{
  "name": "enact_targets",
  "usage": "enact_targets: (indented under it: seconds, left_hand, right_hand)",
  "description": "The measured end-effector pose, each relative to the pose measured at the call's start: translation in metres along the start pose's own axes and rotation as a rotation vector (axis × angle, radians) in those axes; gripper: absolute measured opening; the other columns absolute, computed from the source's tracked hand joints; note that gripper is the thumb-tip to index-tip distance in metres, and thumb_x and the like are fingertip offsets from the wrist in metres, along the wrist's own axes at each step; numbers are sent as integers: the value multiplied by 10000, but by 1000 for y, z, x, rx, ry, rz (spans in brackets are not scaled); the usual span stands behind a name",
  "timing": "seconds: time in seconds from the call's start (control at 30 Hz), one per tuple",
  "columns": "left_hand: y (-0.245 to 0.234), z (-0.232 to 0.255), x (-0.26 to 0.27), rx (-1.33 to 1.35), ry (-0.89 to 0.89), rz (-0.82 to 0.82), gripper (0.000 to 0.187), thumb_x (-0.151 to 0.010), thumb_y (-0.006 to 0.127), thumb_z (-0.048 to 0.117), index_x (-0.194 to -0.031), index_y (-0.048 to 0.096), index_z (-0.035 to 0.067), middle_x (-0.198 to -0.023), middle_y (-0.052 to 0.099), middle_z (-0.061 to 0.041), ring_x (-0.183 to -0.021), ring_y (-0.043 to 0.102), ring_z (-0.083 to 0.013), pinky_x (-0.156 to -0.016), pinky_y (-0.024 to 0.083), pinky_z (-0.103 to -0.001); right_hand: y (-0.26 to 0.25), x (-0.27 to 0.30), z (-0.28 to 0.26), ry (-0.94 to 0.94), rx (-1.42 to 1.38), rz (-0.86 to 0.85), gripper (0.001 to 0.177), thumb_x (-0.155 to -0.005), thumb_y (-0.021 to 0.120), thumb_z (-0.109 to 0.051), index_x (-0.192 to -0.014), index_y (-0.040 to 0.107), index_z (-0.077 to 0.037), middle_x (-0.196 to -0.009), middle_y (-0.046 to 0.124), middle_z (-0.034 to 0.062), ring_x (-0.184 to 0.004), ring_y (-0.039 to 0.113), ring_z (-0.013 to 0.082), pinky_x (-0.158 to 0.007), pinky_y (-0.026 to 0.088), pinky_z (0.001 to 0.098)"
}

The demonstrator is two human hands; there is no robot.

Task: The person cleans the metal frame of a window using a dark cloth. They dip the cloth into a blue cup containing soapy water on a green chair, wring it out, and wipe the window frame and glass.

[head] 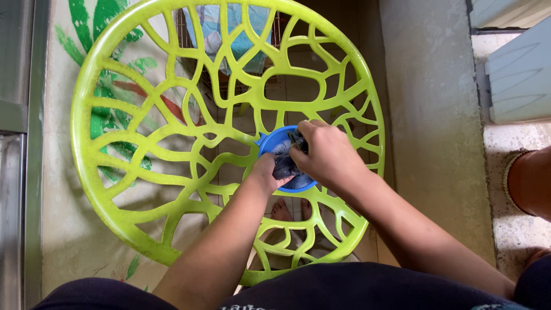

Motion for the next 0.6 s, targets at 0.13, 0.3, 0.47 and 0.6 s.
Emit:
enact_targets:
  seconds: [0.13,0.3,0.47,0.6]
  left_hand:
    - [1,0,9,40,-1,140,305,-987,405,240,-1150,641,135,-1076,723,-127,-924,700,-289,-713,571,-460]
    - [10,10,31,-7,-1,249,266,-972,415,290,-1101,629,199,-986,698,-73,-846,660,-245,-629,523,-413]
    - [23,11,56,-43,-27,213,262,-955,403,349,-1038,610,212,-931,676,-40,-762,617,-201,-538,432,-348]
    - [31,12,70,9,-33,82,265,-928,398,373,-993,597,211,-888,662,-28,-717,595,-180,-478,360,-314]
  right_hand:
    - [60,-9,55,289,20,-177,504,-887,705,-435,-998,699,57,-1014,678,277,-954,662,439,-863,523,503]
    - [125,-1,118,828,-393,-326,571,-989,501,-474,-1214,678,20,-1132,730,217,-1022,705,340,-936,533,438]
    - [178,4,152,1133,-967,-274,521,-1040,433,-443,-1297,589,-18,-1197,677,129,-1071,667,268,-990,539,465]
    - [173,0,135,1118,-1509,-356,534,-1005,445,-510,-1195,648,-55,-1187,725,145,-1075,685,293,-1025,529,477]
Point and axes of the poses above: each hand's wrist, its own x-axis away from the middle knuckle, its own y-axis out of the palm, z = x × y, the point moved 3 cm from there along -x, towards the middle knuckle
